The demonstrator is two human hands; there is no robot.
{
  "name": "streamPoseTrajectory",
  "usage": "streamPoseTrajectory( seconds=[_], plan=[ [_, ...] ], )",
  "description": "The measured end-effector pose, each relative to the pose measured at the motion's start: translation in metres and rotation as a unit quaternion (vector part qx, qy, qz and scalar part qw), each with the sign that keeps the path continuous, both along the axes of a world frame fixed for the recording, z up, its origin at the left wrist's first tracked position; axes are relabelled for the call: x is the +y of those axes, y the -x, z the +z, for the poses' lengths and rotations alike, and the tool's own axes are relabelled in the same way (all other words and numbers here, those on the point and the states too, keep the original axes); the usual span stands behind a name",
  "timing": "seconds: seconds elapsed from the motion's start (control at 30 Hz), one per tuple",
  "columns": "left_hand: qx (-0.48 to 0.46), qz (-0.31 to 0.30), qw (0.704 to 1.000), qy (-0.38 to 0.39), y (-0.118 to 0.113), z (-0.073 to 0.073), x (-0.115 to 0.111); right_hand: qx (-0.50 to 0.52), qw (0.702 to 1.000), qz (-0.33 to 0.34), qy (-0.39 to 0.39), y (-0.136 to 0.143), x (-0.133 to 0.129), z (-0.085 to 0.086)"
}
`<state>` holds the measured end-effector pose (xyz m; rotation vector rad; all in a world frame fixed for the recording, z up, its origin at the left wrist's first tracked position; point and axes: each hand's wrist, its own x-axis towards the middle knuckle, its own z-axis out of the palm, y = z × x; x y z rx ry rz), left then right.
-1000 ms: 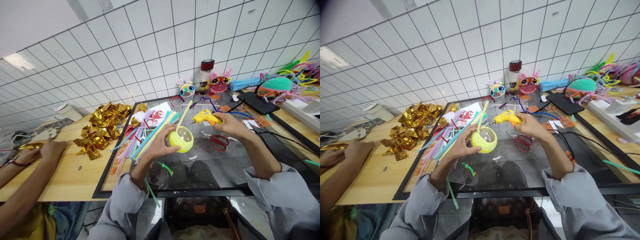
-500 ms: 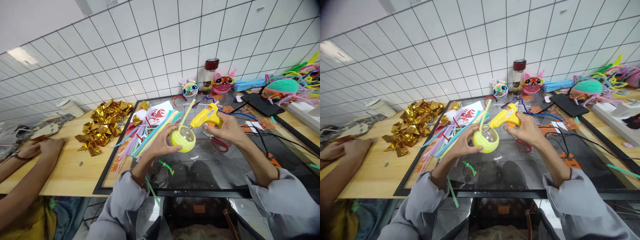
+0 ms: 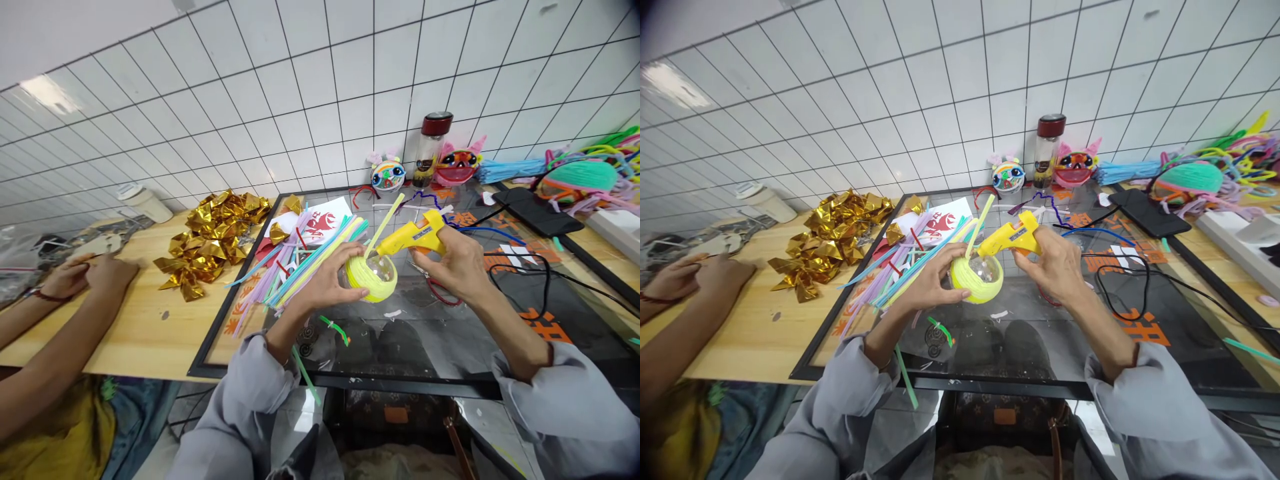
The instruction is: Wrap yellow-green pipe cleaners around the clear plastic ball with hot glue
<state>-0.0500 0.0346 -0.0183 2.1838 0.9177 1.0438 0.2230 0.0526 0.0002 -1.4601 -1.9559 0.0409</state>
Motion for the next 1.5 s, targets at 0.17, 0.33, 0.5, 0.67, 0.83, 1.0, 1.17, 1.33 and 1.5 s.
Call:
streamPoseTrajectory(
  seconds=[0.17,0.33,0.5,0.67,0.83,1.0,1.17,1.33,1.5],
  plan=[
    [0.005,0.002,1.0,0.0,0.001,-0.001,0.001,-0.011,1.0,0.003,0.01,-0.001,0.0,0.001],
    [0.006,0.0,1.0,0.01,0.001,0.0,0.0,-0.014,1.0,0.008,0.002,-0.002,0.0,0.001],
    [0.006,0.001,1.0,0.006,0.001,0.0,0.0,0.005,0.998,0.02,-0.067,-0.002,0.004,-0.007],
    [0.012,-0.004,1.0,0.002,0.001,0.0,0.0,0.022,0.993,0.03,-0.114,-0.002,0.007,-0.013],
    [0.015,-0.003,1.0,-0.004,0.001,0.0,0.0,0.031,0.994,0.038,-0.099,-0.003,0.005,-0.011],
    [0.014,-0.006,1.0,-0.004,0.002,-0.001,0.001,0.035,0.994,0.036,-0.096,-0.002,0.004,-0.008],
    [0.016,-0.001,1.0,0.008,0.003,-0.002,0.001,0.035,0.995,0.043,-0.085,-0.004,0.006,-0.008],
    [0.009,-0.008,1.0,0.002,0.002,-0.003,0.001,0.036,0.995,0.035,-0.083,-0.004,0.005,-0.009],
    [0.016,-0.005,1.0,0.006,0.002,-0.004,0.001,0.036,0.995,0.027,-0.09,-0.001,0.005,-0.008]
  ],
)
